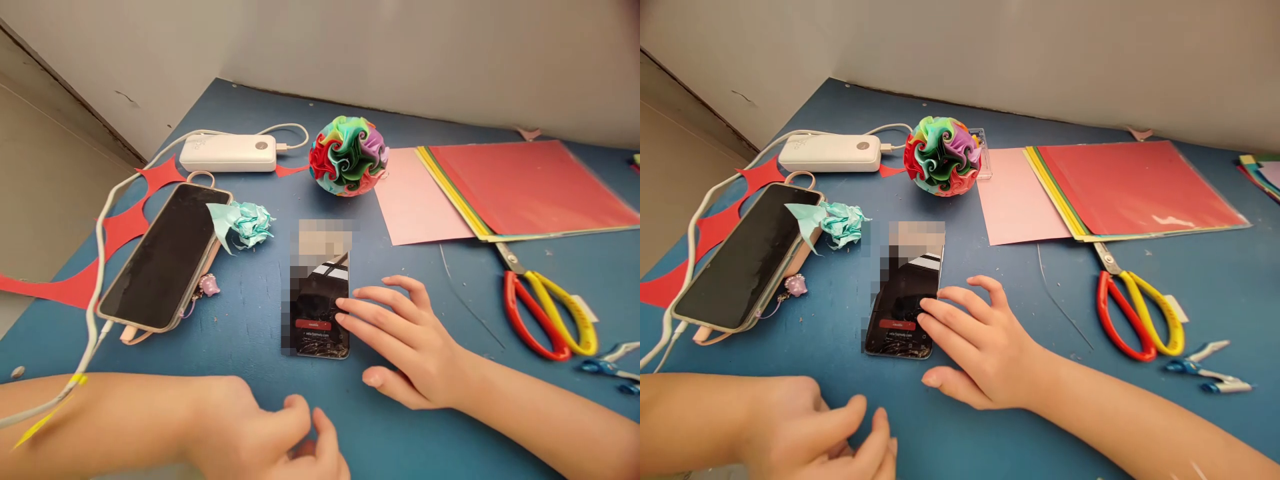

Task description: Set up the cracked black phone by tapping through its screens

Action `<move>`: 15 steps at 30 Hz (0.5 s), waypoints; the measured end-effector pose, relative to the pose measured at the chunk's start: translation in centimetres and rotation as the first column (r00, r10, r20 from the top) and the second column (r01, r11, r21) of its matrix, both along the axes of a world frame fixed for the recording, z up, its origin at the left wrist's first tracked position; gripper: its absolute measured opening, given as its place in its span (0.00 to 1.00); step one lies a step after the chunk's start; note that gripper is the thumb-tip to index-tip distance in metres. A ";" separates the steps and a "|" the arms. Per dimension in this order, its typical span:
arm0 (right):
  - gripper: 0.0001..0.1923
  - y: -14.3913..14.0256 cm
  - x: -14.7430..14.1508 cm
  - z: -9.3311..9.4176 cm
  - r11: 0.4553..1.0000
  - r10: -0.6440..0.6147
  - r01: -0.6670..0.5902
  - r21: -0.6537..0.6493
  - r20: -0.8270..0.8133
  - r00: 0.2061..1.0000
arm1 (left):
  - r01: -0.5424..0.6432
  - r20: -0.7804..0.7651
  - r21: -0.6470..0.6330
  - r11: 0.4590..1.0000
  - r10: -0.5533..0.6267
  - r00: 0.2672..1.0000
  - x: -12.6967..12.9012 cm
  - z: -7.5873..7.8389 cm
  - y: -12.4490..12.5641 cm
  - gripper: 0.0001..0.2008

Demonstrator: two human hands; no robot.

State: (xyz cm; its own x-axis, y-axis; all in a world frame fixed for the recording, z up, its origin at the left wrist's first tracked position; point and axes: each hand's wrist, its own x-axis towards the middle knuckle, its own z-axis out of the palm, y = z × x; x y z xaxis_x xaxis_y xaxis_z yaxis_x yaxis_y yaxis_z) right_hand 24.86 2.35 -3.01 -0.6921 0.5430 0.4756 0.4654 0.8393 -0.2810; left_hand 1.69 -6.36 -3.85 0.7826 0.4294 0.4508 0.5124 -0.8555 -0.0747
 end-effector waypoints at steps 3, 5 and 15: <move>0.23 0.1 -0.1 0.0 1.000 0.006 -0.006 -0.010 0.011 1.000 | -0.016 0.057 -0.074 0.997 0.021 0.998 -0.9 0.8 1.8 0.04; 0.24 0.2 -0.1 0.1 1.000 0.015 -0.015 -0.001 0.044 0.999 | 0.147 0.143 0.033 0.989 -0.150 0.978 -1.4 1.2 4.0 0.07; 0.40 1.0 0.0 0.3 0.993 0.048 -0.033 -0.111 0.139 0.989 | -0.223 0.181 -0.133 0.966 0.245 0.953 -1.1 3.0 5.0 0.13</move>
State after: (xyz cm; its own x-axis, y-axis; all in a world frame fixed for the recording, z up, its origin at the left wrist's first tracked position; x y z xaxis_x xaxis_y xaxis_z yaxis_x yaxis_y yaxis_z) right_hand 24.84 3.34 -2.72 -0.7704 0.5562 0.3116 0.4730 0.8264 -0.3055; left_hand 0.59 -1.40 -0.89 0.5566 0.6452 0.5233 0.6940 -0.7074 0.1340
